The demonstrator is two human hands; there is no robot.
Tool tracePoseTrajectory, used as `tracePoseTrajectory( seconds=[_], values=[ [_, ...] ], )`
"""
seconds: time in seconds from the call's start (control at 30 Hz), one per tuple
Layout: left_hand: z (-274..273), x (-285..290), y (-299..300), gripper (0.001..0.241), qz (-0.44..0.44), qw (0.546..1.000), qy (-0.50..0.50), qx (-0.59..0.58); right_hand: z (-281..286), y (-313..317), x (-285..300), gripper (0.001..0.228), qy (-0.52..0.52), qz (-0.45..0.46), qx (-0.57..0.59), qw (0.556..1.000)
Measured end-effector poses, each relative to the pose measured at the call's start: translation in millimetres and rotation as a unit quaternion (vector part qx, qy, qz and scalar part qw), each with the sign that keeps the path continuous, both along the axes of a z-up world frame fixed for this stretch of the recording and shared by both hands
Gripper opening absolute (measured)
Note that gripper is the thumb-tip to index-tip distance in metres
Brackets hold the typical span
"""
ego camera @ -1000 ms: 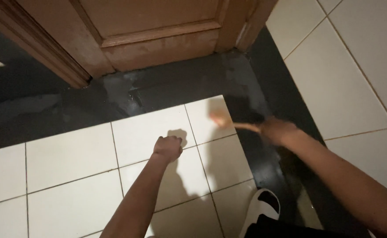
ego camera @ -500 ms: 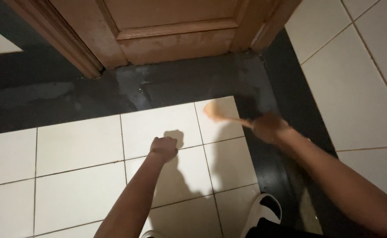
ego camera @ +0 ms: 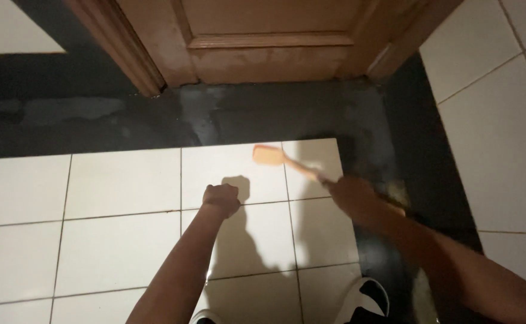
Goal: The person scrubs a tiled floor using a long-handled brush. They move the brush back and forth across the white tiles and the dark border area near a wooden door, focusing on cleaning the grout lines and surface.
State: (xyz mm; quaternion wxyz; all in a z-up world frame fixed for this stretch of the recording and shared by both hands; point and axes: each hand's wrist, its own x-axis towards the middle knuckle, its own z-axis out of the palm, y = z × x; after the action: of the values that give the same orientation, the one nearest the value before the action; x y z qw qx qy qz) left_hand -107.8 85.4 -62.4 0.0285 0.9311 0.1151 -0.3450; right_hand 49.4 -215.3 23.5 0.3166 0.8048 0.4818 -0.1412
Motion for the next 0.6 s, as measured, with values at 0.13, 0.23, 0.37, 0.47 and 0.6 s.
tracePoseTrajectory(
  seconds=[0.13, 0.23, 0.37, 0.47, 0.6],
  values=[
    [-4.0, 1.6, 10.6, 0.025, 0.009, 1.0, 0.007, 0.025, 23.5, 3.1, -42.8, 0.053, 0.115, -0.04, -0.007, 0.993],
    [-0.3, 8.5, 13.7, 0.027, 0.017, 1.0, -0.004, 0.021, 25.2, 2.4, -35.6, 0.042, 0.091, -0.034, 0.028, 0.995],
    [-5.1, 7.2, 7.5, 0.025, 0.038, 0.999, -0.019, -0.017, -23.3, -21.9, -6.8, 0.043, -0.099, 0.018, 0.181, 0.978],
    [-1.7, 2.4, 4.1, 0.026, 0.028, 1.0, -0.001, -0.014, -22.1, -27.4, -12.1, 0.025, 0.06, -0.043, 0.056, 0.996],
    [-7.2, 6.7, 2.7, 0.027, 0.026, 1.0, 0.008, -0.005, 11.0, -9.1, -43.2, 0.058, 0.106, -0.016, 0.002, 0.994]
  ],
)
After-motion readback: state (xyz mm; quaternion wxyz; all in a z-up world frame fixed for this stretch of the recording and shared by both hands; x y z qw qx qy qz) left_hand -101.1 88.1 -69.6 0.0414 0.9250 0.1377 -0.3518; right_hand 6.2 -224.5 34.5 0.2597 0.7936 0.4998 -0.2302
